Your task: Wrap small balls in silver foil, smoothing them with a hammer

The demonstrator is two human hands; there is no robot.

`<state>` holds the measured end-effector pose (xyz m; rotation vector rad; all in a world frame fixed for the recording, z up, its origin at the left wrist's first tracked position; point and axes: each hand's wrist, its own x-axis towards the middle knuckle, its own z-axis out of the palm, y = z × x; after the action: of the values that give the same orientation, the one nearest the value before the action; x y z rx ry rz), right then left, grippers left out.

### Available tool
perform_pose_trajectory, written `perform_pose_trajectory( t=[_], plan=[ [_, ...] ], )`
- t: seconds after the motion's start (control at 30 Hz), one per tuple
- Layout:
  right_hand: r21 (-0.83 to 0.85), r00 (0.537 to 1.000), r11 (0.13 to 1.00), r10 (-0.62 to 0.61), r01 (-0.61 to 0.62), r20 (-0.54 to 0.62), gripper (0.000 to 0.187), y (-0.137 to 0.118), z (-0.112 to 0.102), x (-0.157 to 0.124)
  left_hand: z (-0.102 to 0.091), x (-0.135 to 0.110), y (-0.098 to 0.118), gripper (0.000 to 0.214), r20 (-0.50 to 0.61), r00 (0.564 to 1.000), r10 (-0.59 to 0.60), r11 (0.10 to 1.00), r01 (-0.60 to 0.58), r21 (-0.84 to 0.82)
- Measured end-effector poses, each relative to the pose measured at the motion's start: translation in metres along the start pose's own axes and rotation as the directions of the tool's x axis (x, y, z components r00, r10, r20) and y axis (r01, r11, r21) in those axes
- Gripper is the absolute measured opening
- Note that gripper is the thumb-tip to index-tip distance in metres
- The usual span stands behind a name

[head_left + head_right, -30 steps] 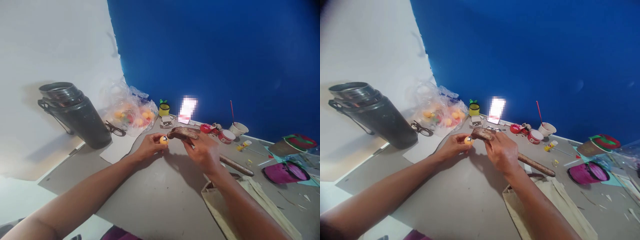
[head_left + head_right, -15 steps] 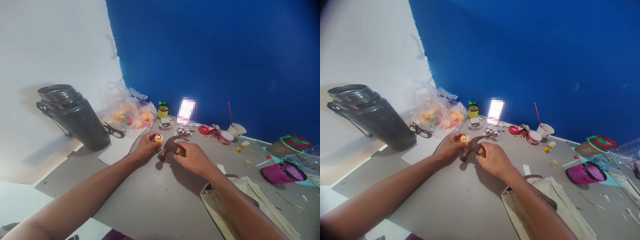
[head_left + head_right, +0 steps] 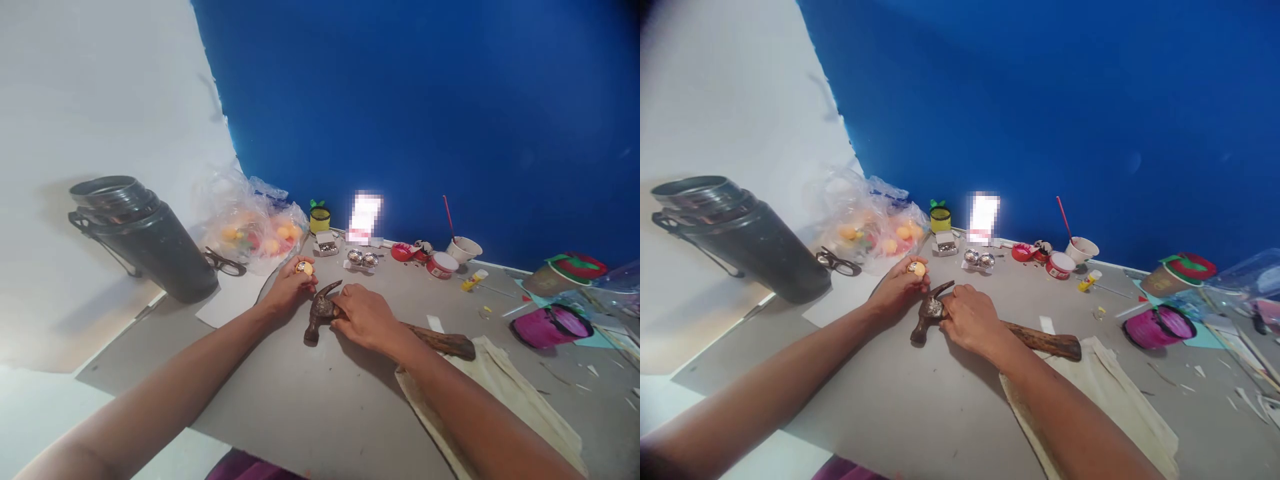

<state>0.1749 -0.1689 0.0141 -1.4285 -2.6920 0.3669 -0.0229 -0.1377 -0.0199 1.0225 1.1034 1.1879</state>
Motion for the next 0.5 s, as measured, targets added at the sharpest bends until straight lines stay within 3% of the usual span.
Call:
perform_pose_trajectory(
  t=[0.1,0.17,0.23,0.27,0.33,0.37,0.5],
  plan=[
    [0.001,0.999,1.0,-0.022,0.022,0.027,0.012,0.003,0.005,0.003,0.001,0.006,0.005,0.025,0.028,0.999,-0.024,0.999,0.025,-0.036],
    [0.019,0.998,0.999,-0.039,0.038,0.044,0.012,0.005,0.008,0.005,0.002,0.014,0.011,0.031,0.004,1.0,0.014,0.994,-0.014,0.109],
    [0.036,0.997,0.998,-0.054,0.053,0.05,0.011,0.007,0.009,0.006,0.003,0.029,0.02,0.029,0.004,0.996,0.086,0.925,-0.082,0.371],
    [0.045,0.997,0.997,-0.061,0.059,0.05,0.01,0.007,0.01,0.006,0.004,0.039,0.026,0.026,0.009,0.987,0.163,0.829,-0.142,0.541],
    [0.056,0.996,0.996,-0.07,0.067,0.048,0.01,0.007,0.009,0.006,0.008,0.062,0.036,0.019,0.162,0.938,0.308,0.445,-0.292,0.846],
    [0.06,0.996,0.996,-0.072,0.069,0.047,0.01,0.007,0.008,0.006,0.01,0.075,0.041,0.016,0.199,0.93,0.309,0.367,-0.31,0.877],
    [0.069,0.996,0.995,-0.074,0.071,0.053,0.011,0.008,0.007,0.007,0.021,0.117,0.052,0.007,0.31,0.928,0.208,0.198,-0.351,0.915]
  ],
)
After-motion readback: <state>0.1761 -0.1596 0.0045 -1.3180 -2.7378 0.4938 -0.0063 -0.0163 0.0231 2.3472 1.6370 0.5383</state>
